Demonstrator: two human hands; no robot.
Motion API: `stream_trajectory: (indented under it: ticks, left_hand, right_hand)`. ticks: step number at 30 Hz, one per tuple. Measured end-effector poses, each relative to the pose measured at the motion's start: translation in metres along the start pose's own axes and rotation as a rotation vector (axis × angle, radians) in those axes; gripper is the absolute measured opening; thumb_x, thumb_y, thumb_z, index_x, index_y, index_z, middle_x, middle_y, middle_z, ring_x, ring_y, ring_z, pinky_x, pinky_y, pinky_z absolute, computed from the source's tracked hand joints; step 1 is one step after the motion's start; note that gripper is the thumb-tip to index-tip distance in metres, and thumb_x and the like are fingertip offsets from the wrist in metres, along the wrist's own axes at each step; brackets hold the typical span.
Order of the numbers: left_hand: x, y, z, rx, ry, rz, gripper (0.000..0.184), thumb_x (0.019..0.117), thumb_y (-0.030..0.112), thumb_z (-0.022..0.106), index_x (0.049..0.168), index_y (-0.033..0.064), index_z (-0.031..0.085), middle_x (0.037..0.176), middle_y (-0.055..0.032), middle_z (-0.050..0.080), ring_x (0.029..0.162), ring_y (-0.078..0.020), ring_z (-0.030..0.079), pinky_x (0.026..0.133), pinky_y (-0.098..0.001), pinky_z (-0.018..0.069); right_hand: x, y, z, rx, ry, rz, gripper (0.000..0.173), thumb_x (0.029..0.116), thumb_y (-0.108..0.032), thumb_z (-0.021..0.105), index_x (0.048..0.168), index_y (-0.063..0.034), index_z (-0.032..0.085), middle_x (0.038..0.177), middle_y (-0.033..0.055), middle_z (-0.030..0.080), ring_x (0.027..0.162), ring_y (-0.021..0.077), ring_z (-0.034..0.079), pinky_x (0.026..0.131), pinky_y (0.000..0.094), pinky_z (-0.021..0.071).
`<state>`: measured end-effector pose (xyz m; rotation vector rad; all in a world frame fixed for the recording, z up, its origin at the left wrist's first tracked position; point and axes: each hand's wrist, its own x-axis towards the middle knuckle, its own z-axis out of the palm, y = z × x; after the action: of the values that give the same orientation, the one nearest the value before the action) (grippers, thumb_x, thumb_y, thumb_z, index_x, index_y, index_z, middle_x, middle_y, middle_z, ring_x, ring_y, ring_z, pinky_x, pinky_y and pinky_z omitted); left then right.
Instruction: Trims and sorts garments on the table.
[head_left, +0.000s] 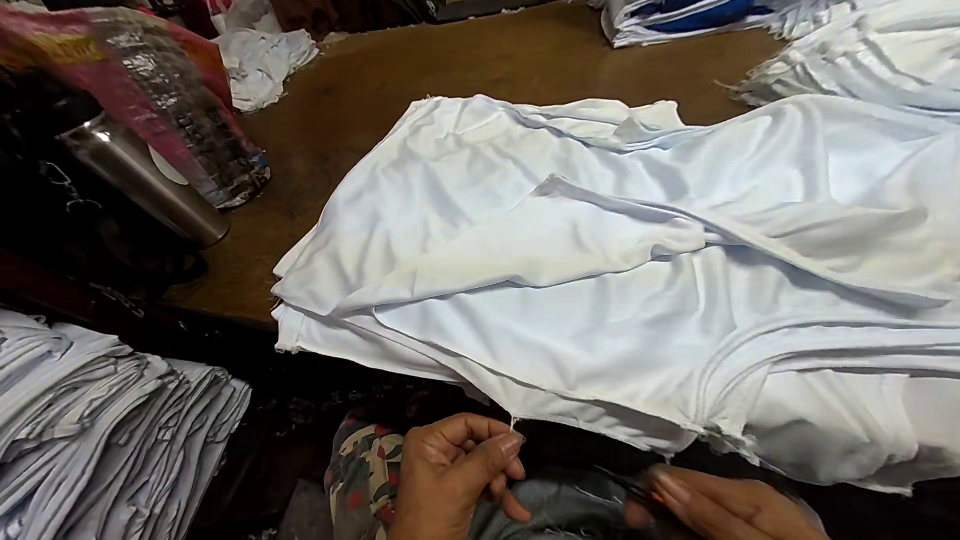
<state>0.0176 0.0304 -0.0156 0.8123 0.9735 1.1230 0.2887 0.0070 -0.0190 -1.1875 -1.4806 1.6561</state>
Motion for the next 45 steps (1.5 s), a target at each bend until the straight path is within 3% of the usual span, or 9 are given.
stream_trajectory:
  ticks: [17, 23, 25, 28, 30, 33, 40, 42, 45]
  left_hand:
    - [0.001, -0.012, 0.001, -0.049, -0.035, -0.034, 0.005, 0.0930, -0.001, 0.069, 0.095, -0.0043, 0.072, 0.074, -0.0091, 0.071, 0.057, -0.0131, 0.067, 0.054, -0.0304, 0.0611]
    - [0.014, -0.033, 0.017, -0.024, -0.354, -0.133, 0.048, 0.0934, 0.003, 0.069, 0.138, -0.0038, 0.055, 0.084, -0.0064, 0.069, 0.062, -0.0125, 0.065, 0.050, -0.0275, 0.0554]
    - [0.020, -0.042, 0.031, -0.026, -0.420, -0.155, 0.043, 0.0949, 0.006, 0.069, 0.134, -0.0042, 0.054, 0.083, -0.0048, 0.069, 0.060, -0.0099, 0.063, 0.048, -0.0256, 0.0538]
    - [0.028, -0.047, 0.050, -0.077, -0.427, -0.216, 0.020, 0.0992, 0.012, 0.066, 0.115, 0.0001, 0.061, 0.081, -0.0037, 0.070, 0.057, -0.0068, 0.062, 0.048, -0.0230, 0.0522]
    - [0.031, -0.046, 0.060, -0.122, -0.377, -0.274, 0.013, 0.0996, 0.014, 0.067, 0.102, 0.0010, 0.068, 0.076, -0.0035, 0.070, 0.053, -0.0060, 0.060, 0.047, -0.0220, 0.0514]
    - [0.033, -0.043, 0.069, -0.146, -0.305, -0.347, 0.013, 0.0989, 0.010, 0.067, 0.091, 0.0001, 0.069, 0.068, -0.0030, 0.066, 0.049, -0.0058, 0.057, 0.045, -0.0214, 0.0503]
    - [0.022, -0.031, 0.074, -0.195, -0.274, -0.333, 0.008, 0.0955, 0.002, 0.067, 0.090, -0.0011, 0.072, 0.065, -0.0020, 0.066, 0.048, -0.0033, 0.055, 0.045, -0.0189, 0.0478]
    - [0.018, -0.031, 0.069, -0.165, -0.309, -0.276, 0.008, 0.0958, 0.003, 0.067, 0.095, -0.0015, 0.074, 0.066, -0.0016, 0.066, 0.050, -0.0031, 0.056, 0.046, -0.0186, 0.0477]
    - [0.013, -0.037, 0.057, 0.018, -0.375, -0.179, 0.006, 0.0937, 0.005, 0.070, 0.092, -0.0008, 0.073, 0.070, -0.0018, 0.068, 0.056, -0.0042, 0.060, 0.051, -0.0198, 0.0503]
  right_hand:
    - [0.057, -0.006, 0.036, -0.130, 0.086, -0.153, 0.036, 0.1097, -0.025, 0.046, 0.088, -0.0080, 0.069, 0.062, -0.0086, 0.049, 0.049, -0.0023, 0.039, 0.046, 0.0179, 0.0323]
    - [0.012, -0.026, -0.018, -0.038, 0.185, -0.309, 0.030, 0.1104, -0.027, 0.043, 0.114, -0.0130, 0.069, 0.080, -0.0132, 0.060, 0.062, -0.0039, 0.049, 0.055, 0.0166, 0.0417]
    - [0.000, -0.024, -0.037, -0.134, 0.224, -0.317, 0.021, 0.1044, -0.021, 0.056, 0.117, -0.0102, 0.068, 0.083, -0.0126, 0.063, 0.064, -0.0040, 0.051, 0.057, 0.0158, 0.0432]
    - [-0.015, -0.016, -0.050, -0.338, 0.216, -0.283, 0.044, 0.0929, -0.027, 0.075, 0.122, 0.0031, 0.062, 0.087, -0.0018, 0.059, 0.066, -0.0023, 0.045, 0.057, 0.0163, 0.0386]
    - [-0.018, -0.008, -0.050, -0.437, 0.223, -0.303, 0.050, 0.0907, -0.026, 0.078, 0.124, 0.0072, 0.060, 0.088, 0.0070, 0.060, 0.066, 0.0019, 0.045, 0.057, 0.0187, 0.0385]
    - [-0.014, 0.005, -0.048, -0.702, 0.244, -0.433, 0.041, 0.0946, -0.015, 0.071, 0.130, 0.0027, 0.061, 0.106, 0.0222, 0.070, 0.084, 0.0194, 0.066, 0.074, 0.0316, 0.0555]
    - [0.005, 0.002, -0.046, -0.829, 0.267, -0.635, 0.025, 0.1023, -0.017, 0.056, 0.120, -0.0053, 0.070, 0.089, 0.0176, 0.071, 0.075, 0.0246, 0.066, 0.066, 0.0373, 0.0530]
    - [0.011, -0.010, -0.056, -0.731, 0.235, -0.633, 0.022, 0.1016, -0.019, 0.059, 0.115, -0.0047, 0.070, 0.090, 0.0147, 0.071, 0.076, 0.0178, 0.067, 0.067, 0.0327, 0.0548]
    - [0.027, -0.042, -0.069, -0.667, 0.406, -0.602, 0.018, 0.0991, -0.027, 0.063, 0.108, -0.0119, 0.068, 0.084, -0.0042, 0.066, 0.067, -0.0011, 0.058, 0.058, 0.0182, 0.0502]
